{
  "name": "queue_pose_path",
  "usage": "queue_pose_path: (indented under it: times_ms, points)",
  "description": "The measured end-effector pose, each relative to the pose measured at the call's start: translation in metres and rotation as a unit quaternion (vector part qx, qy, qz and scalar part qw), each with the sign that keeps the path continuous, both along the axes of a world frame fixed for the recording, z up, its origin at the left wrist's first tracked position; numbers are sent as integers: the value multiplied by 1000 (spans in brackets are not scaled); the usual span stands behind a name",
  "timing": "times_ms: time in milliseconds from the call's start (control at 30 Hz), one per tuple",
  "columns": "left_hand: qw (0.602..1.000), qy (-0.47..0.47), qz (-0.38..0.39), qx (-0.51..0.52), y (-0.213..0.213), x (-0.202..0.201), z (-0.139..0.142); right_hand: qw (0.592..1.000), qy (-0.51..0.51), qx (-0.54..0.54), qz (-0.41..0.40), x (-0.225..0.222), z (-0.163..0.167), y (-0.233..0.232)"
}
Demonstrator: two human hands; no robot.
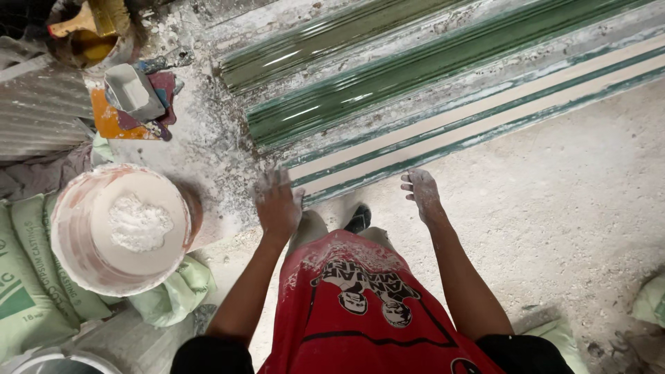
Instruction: The person scrubs a fluted green mold with a sponge, then fills a pink cup with water from a tap and pours it into a bowl. They scoop gypsum powder from a sack into the bowl, mix a plaster slurry by hand, and carry the bowl back toward the mold.
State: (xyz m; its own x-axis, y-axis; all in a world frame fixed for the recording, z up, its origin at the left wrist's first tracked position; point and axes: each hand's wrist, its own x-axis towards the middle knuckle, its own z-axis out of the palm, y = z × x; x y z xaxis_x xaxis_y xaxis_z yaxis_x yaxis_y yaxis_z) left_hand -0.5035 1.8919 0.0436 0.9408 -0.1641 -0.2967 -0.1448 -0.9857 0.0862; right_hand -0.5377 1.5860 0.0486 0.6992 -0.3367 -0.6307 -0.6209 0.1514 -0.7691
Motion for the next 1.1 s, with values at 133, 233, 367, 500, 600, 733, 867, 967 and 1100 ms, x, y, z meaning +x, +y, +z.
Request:
queue_pose_path:
  times_ms: [133,233,367,500,600,733,867,967,1100]
  points:
    - [997,-71,-36,13,-16,-17,-8,1000,23,11,-9,9,-5,-2]
    - [985,-44,-155,-59,-52,-16,-14,999,15,29,-22,13,-4,-2]
    - [961,-56,-269,-24,-94,-2,-14,993,72,-7,-94,15,3,-6]
    - [950,-78,-296,-57,-98,14,-4,986,-129,8,-101,14,15,-3]
    - [933,-113,-338,-55,-92,25,6,990,-106,-30,-91,15,29,-2]
    - [936,-24,-340,-81,-90,37,16,995,-59,-36,-77,21,49,-7]
    - [921,-50,-375,-91,-87,31,15,997,19,-57,-58,19,57,-19]
    - [918,-25,-388,-83,-70,12,6,992,-3,-40,-117,10,55,-36]
    - [910,-41,-397,-117,-30,-13,-11,975,-56,14,-213,3,45,-70]
